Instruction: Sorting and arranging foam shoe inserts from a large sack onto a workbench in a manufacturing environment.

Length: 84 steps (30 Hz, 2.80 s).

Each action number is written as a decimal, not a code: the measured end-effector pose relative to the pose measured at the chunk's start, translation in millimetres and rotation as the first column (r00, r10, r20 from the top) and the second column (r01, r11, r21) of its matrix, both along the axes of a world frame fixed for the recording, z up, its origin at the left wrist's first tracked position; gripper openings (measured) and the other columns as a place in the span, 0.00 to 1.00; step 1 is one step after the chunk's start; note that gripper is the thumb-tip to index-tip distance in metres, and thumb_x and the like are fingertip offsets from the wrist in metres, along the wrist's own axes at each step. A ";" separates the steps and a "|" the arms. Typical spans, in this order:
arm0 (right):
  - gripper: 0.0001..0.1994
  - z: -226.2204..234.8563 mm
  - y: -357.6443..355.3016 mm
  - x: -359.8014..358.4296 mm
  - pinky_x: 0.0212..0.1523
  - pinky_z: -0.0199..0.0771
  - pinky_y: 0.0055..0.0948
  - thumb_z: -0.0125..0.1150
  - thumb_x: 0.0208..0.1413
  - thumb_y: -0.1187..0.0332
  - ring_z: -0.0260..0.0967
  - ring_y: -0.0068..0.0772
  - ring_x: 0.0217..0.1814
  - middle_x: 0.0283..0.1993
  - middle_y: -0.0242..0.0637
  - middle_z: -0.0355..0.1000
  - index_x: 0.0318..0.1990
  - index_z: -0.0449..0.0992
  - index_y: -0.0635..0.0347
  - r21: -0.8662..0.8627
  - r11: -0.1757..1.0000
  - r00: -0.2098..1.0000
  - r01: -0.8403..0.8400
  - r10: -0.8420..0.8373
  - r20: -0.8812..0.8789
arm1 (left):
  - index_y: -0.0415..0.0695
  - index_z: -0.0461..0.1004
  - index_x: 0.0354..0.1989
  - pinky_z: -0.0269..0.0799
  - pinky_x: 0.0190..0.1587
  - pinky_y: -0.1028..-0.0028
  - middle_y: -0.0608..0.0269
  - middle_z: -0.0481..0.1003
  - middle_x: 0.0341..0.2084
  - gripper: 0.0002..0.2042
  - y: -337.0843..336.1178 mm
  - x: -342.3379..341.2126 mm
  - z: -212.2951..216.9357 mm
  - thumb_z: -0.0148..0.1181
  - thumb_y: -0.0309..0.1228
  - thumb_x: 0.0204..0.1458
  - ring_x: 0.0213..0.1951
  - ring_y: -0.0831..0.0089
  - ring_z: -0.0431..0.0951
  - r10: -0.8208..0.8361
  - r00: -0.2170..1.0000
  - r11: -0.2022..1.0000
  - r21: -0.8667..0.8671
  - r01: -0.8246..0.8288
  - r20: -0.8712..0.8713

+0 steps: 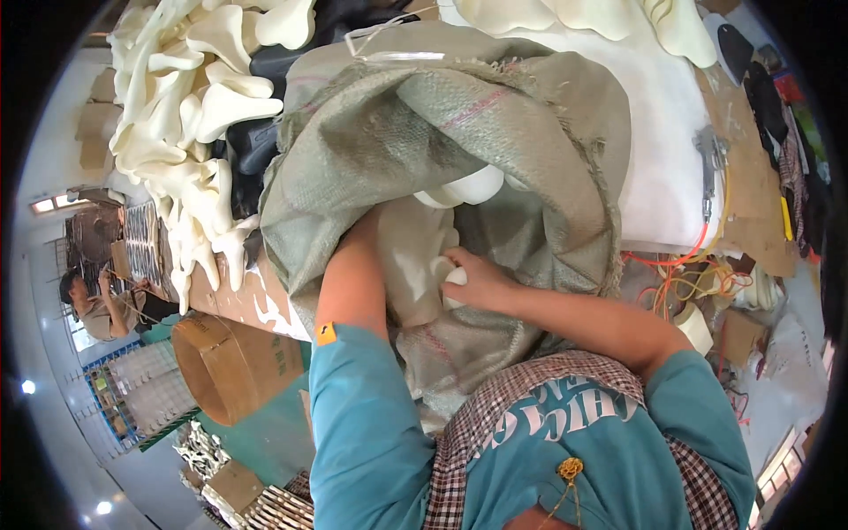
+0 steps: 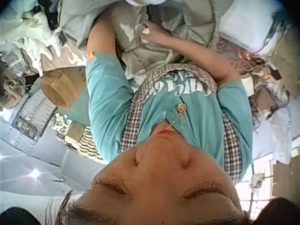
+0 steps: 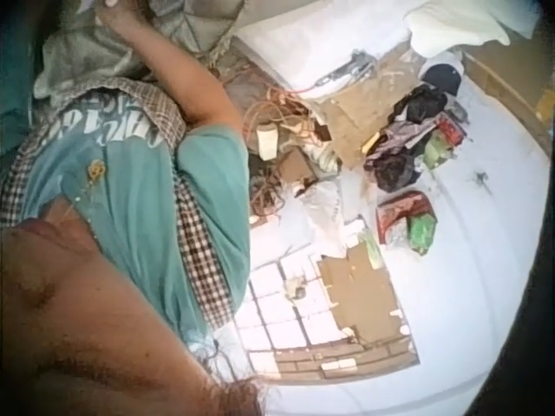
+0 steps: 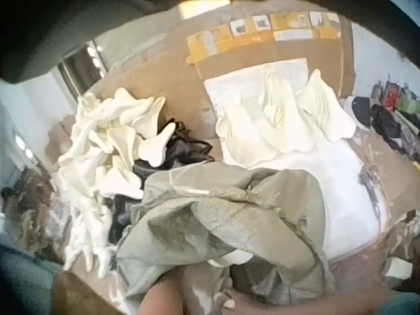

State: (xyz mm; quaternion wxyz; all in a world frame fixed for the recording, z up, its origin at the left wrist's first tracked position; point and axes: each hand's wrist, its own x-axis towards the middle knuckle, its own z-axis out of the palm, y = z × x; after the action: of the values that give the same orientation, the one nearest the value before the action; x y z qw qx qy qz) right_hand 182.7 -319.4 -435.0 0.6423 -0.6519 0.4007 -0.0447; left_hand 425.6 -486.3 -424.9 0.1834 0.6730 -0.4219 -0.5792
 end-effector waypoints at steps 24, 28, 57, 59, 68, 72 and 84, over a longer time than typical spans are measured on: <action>0.30 -8.9 -129.7 -14.1 0.55 0.61 0.32 0.65 0.42 0.57 0.60 0.40 0.57 0.56 0.44 0.62 0.53 0.66 0.60 -0.027 0.988 0.988 0.153 -0.152 0.032 | 0.44 0.49 0.63 0.43 0.65 0.66 0.56 0.47 0.64 0.31 137.0 6.0 23.0 0.47 0.44 0.54 0.65 0.66 0.46 0.198 0.972 0.978 -0.043 -0.205 -0.125; 0.29 23.2 -105.8 5.4 0.55 0.61 0.32 0.64 0.43 0.58 0.61 0.40 0.57 0.55 0.45 0.62 0.53 0.66 0.60 -0.035 0.991 0.985 0.133 -0.128 0.116 | 0.44 0.49 0.63 0.43 0.65 0.66 0.56 0.48 0.64 0.31 158.9 -19.4 38.3 0.47 0.44 0.54 0.65 0.66 0.46 0.169 0.975 0.981 -0.071 -0.181 -0.146; 0.30 189.1 -163.2 62.2 0.56 0.62 0.33 0.55 0.52 0.53 0.61 0.38 0.57 0.54 0.44 0.64 0.61 0.57 0.48 -0.668 0.736 0.743 -0.109 0.507 0.438 | 0.40 0.66 0.46 0.59 0.54 0.60 0.47 0.66 0.46 0.34 227.9 -102.0 134.1 0.66 0.34 0.22 0.52 0.49 0.64 0.261 0.765 0.693 -0.666 0.277 0.589; 0.32 166.9 -185.7 92.2 0.61 0.54 0.36 0.45 0.56 0.44 0.54 0.40 0.63 0.59 0.43 0.60 0.62 0.56 0.54 -0.600 0.776 0.821 -0.195 0.464 0.332 | 0.41 0.66 0.48 0.61 0.54 0.61 0.49 0.67 0.47 0.36 233.4 -120.1 137.5 0.65 0.29 0.19 0.50 0.51 0.67 0.297 0.725 0.645 -0.690 0.328 0.622; 0.21 -32.8 -62.2 -14.4 0.50 0.63 0.36 0.46 0.51 0.72 0.66 0.41 0.51 0.51 0.55 0.66 0.54 0.63 0.65 -0.279 0.761 0.809 -0.585 0.570 -0.142 | 0.38 0.66 0.49 0.63 0.50 0.73 0.59 0.71 0.40 0.29 268.5 -12.4 108.5 0.61 0.28 0.31 0.43 0.70 0.71 0.588 0.802 0.652 -0.649 -0.391 0.108; 0.30 -83.1 -23.3 -83.1 0.53 0.64 0.37 0.56 0.43 0.67 0.63 0.49 0.55 0.55 0.56 0.62 0.57 0.61 0.66 -0.184 0.460 0.496 -0.869 0.802 -0.334 | 0.37 0.67 0.48 0.64 0.48 0.75 0.63 0.72 0.38 0.25 250.7 -0.8 103.5 0.62 0.29 0.36 0.41 0.74 0.70 0.620 0.784 0.608 -0.620 -0.497 -0.021; 0.41 -48.3 38.0 14.4 0.53 0.65 0.36 0.62 0.40 0.62 0.62 0.49 0.57 0.54 0.53 0.65 0.62 0.50 0.63 -0.067 0.786 0.779 -0.614 0.590 -0.213 | 0.37 0.61 0.52 0.62 0.49 0.72 0.60 0.68 0.42 0.31 266.5 3.8 71.3 0.66 0.35 0.41 0.44 0.71 0.67 0.700 0.713 0.504 -0.734 -0.455 0.039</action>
State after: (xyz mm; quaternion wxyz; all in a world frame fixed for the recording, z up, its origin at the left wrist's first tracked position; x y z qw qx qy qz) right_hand 197.2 -281.3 -483.2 0.5391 -0.7881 0.2235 0.1960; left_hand 429.4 -219.8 -353.6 0.5267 0.7463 -0.3726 -0.1636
